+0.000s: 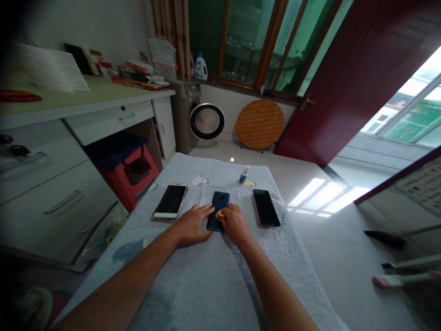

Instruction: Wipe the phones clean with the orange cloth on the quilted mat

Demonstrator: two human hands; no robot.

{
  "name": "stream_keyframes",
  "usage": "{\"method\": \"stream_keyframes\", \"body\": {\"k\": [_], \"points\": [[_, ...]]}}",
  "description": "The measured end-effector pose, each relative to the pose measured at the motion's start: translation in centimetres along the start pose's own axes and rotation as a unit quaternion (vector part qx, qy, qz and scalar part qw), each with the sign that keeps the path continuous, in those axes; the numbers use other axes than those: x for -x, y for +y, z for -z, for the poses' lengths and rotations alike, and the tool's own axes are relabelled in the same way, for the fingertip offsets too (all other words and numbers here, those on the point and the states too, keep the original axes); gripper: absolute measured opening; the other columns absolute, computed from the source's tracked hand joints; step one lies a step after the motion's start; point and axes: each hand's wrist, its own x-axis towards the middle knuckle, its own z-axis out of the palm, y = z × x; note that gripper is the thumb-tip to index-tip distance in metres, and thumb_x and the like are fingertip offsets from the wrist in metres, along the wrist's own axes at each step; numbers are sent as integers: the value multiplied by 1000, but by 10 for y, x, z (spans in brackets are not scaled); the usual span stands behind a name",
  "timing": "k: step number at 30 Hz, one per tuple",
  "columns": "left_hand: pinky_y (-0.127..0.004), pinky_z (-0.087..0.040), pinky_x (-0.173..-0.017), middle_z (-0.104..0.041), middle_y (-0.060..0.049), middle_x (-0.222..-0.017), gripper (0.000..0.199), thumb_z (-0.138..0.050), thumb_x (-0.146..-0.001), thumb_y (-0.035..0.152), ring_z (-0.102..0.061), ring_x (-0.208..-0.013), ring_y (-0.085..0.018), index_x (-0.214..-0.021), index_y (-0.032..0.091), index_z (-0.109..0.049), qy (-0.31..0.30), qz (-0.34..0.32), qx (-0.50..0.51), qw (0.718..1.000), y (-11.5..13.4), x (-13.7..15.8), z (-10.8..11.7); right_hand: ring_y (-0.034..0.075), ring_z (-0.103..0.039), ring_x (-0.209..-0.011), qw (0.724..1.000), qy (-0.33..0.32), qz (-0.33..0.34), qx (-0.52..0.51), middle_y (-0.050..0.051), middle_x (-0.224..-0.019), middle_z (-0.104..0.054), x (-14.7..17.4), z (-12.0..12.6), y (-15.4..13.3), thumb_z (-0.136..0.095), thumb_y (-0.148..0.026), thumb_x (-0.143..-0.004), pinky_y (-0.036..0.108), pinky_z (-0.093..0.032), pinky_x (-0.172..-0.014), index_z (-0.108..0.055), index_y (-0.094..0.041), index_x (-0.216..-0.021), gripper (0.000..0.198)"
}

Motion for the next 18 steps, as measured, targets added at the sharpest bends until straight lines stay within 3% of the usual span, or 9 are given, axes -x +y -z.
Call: {"method": "stream_keyframes", "body": {"k": [10, 18], "points": [[-38, -33, -109, -41, -10, -149, 67, -66, -79, 43, -44, -129, -29, -138, 18, -46, -1, 8, 11, 1000, 0, -1, 2, 18, -54, -92, 991, 39, -106, 71, 8, -91, -63, -68, -14, 36, -51, -29, -94, 24, -34, -81, -71, -16, -90, 24], [-39, -36, -106, -42, -10, -147, 65, -70, -77, 41, -48, -124, -29, -134, 19, -48, 9, 4, 21, 1000, -2, -2, 1, 17, -53, -90, 995, 24, -67, 65, 7, -91, -63, -89, -22, 27, -52, -24, -92, 25, -34, -81, -73, -19, -91, 22]]}}
